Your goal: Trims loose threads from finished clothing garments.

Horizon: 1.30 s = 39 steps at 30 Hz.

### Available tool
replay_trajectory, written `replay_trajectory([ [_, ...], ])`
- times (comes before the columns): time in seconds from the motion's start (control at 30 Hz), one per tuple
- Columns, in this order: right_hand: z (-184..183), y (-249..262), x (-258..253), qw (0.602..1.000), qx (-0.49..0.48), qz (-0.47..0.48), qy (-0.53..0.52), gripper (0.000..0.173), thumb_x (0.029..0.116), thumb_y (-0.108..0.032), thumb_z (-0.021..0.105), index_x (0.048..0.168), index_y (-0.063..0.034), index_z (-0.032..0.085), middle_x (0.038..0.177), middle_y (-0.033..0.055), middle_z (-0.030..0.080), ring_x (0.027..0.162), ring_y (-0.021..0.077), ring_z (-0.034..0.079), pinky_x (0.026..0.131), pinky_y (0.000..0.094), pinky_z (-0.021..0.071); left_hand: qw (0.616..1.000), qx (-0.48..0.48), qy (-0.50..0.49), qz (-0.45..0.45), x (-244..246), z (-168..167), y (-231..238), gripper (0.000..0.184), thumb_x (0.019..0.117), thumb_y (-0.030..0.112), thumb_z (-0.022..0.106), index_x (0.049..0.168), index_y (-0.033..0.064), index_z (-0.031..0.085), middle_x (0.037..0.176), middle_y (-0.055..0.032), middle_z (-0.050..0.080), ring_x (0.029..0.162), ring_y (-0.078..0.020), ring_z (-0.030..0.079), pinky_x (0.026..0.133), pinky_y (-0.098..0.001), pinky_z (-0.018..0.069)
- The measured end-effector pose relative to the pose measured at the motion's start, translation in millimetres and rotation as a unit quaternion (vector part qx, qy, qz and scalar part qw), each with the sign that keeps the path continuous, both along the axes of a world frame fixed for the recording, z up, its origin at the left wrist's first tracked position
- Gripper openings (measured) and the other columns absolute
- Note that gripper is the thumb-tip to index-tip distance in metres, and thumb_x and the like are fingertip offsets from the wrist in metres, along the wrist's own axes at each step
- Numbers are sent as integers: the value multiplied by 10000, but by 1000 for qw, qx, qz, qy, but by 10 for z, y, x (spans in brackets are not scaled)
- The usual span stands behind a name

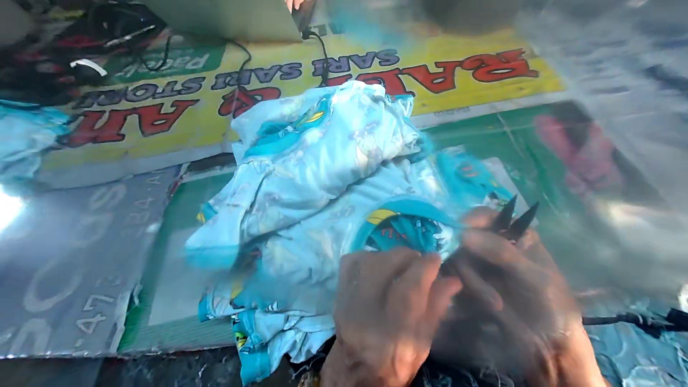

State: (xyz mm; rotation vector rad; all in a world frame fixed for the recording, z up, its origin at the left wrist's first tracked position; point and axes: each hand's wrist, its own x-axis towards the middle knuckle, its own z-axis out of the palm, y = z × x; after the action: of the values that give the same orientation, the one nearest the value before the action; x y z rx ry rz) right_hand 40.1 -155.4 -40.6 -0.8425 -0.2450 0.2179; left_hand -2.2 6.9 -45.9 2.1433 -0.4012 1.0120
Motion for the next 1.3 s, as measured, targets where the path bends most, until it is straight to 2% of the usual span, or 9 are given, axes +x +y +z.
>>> replay_trajectory([
  [0.1,-19,-3,-26,996,-71,-10,-55,75,963,-71,660,971,-50,732,703,-15,674,501,0,570,460,149,502,999,-21,24,-9,49,18,-57,167,984,246,688,1056,96,681,954,-26,641,885,-55,606,775,-156,488],
  [0.23,-90,-20,-24,992,-101,-14,-73,92,974,-91,655,988,-48,736,711,-25,669,509,-6,562,463,149,494,996,-73,47,-38,75,-13,-42,81,966,142,685,932,69,695,915,-13,685,929,-39,649,832,-152,531],
  [0.47,-115,-52,8,994,-87,5,-69,98,972,-106,659,988,-49,738,767,-27,671,542,-21,545,496,136,486,982,-135,83,-101,48,-76,-11,128,1021,146,606,963,44,656,944,-13,658,914,-18,638,807,-145,542],
  [0.6,-109,-51,7,993,-99,11,-67,97,969,-107,662,973,-57,746,743,-43,669,538,-31,545,488,128,478,997,-47,36,-44,42,-80,-51,135,1026,232,620,1033,98,607,978,-4,649,939,-34,627,849,-164,511],
  [0.7,-116,-41,0,991,-111,12,-73,103,970,-94,656,958,-47,746,734,-44,661,534,-29,538,473,129,467,1000,0,17,-20,51,-71,-83,114,1000,192,662,1036,84,672,969,-46,673,934,-92,634,851,-203,499],
  [0.87,-148,-44,-8,984,-147,0,-104,108,1007,-130,629,988,-65,713,757,-59,646,536,-45,516,468,117,450,986,-121,64,-98,62,-46,-36,71,974,74,665,947,23,706,946,-44,726,945,-60,695,843,-183,581],
  [1.0,-147,-8,-45,941,-263,-43,-211,146,974,-203,701,1044,-78,681,973,-55,672,737,-72,576,615,82,492,972,-184,101,-103,29,-30,-1,55,959,53,670,955,7,701,954,-26,731,911,-26,692,808,-160,584],
  [1.1,-193,25,-55,878,-358,-129,-290,147,989,-175,682,976,-29,695,947,11,680,858,-13,635,742,117,541,960,-223,132,-101,28,1,14,65,947,62,673,936,8,709,908,13,729,846,13,683,757,-135,580],
  [1.3,-150,-24,-39,923,-304,-77,-224,89,997,-136,636,969,-54,655,924,-38,660,706,-57,580,598,90,501,968,-198,124,-91,24,-37,24,154,1033,137,575,966,28,659,900,9,698,846,2,677,766,-154,580],
])
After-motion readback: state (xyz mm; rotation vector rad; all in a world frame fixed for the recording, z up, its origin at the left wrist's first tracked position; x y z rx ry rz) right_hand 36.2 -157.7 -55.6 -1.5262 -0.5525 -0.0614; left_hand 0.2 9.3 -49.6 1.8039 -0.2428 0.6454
